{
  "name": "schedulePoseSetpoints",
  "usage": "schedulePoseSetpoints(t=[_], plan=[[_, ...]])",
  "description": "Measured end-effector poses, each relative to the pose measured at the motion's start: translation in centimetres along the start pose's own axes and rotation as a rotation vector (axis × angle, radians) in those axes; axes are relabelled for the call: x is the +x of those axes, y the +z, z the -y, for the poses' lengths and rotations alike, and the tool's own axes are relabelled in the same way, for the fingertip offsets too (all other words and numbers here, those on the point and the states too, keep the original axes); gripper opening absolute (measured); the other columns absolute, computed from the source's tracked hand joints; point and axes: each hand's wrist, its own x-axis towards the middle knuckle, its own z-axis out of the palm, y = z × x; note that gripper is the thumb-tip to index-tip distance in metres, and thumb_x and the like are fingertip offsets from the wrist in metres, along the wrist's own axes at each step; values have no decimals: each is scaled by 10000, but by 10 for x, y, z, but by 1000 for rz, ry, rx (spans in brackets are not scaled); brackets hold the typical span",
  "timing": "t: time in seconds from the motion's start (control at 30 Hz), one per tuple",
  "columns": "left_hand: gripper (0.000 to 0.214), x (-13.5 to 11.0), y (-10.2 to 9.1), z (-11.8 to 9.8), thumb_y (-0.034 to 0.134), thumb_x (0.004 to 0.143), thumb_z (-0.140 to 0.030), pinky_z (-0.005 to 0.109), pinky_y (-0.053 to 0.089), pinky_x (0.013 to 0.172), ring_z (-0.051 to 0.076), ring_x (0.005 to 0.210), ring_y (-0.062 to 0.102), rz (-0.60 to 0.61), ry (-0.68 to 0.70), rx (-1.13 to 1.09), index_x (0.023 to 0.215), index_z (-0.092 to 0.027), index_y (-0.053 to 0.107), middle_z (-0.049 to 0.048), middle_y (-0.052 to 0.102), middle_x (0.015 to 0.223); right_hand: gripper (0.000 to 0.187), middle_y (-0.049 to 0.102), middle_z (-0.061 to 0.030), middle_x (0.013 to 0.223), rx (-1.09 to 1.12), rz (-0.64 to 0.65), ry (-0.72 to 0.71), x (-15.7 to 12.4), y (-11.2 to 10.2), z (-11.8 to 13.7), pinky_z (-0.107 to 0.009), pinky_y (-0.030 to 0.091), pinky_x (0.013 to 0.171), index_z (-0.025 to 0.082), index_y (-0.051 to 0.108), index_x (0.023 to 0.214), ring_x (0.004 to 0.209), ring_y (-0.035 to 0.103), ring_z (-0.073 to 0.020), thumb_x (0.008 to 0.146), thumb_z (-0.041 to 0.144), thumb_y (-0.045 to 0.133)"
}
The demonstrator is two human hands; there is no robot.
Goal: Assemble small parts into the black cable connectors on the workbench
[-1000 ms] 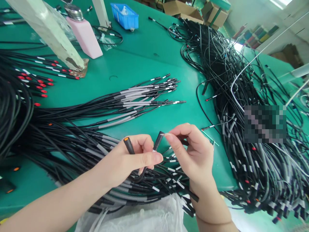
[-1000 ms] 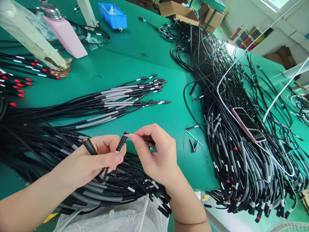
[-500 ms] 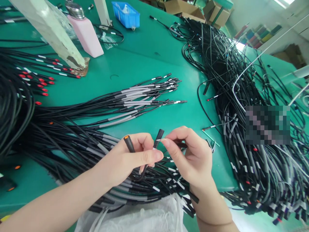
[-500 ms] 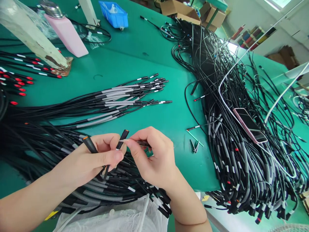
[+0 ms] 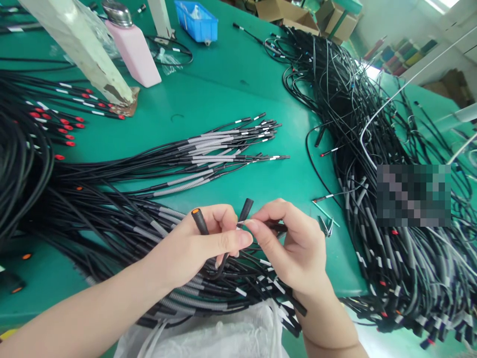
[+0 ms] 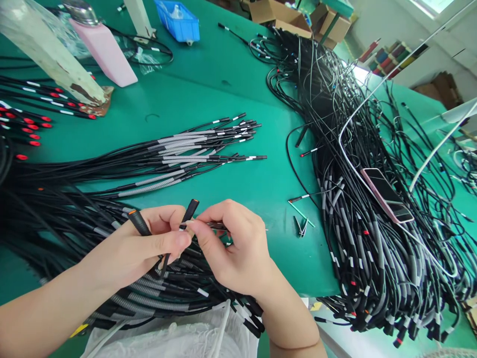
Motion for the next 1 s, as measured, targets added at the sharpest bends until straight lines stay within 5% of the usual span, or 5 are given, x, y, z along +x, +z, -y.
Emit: schedulePoseSetpoints(t=[0.47, 0.7, 1.0], plan=[[406, -1, 0, 0, 932, 690, -278, 185, 310, 465, 65, 464, 459, 2, 18, 0, 550, -196, 559, -62, 600, 504, 146, 704, 45, 743, 112, 74, 20, 0, 1, -1, -207, 483, 539, 216, 651, 877, 605, 600, -83, 969, 125, 719], [394, 1, 0, 1, 904, 698, -294, 196, 311, 453, 74, 450, 460, -7, 27, 6, 555, -212, 546, -52, 606, 501, 158, 702, 66, 800, 56, -54, 48, -2, 2, -3, -189, 476, 575, 242, 643, 918, 644, 587, -69, 966, 126, 739], [383, 1, 0, 2, 893, 689, -281, 194, 314, 455, 74, 449, 457, -17, 19, 3, 553, -215, 542, -54, 600, 488, 147, 695, 63, 771, 20, -23, 3, 0, 2, -2, -181, 481, 574, 225, 644, 898, 628, 585, -65, 967, 129, 730]])
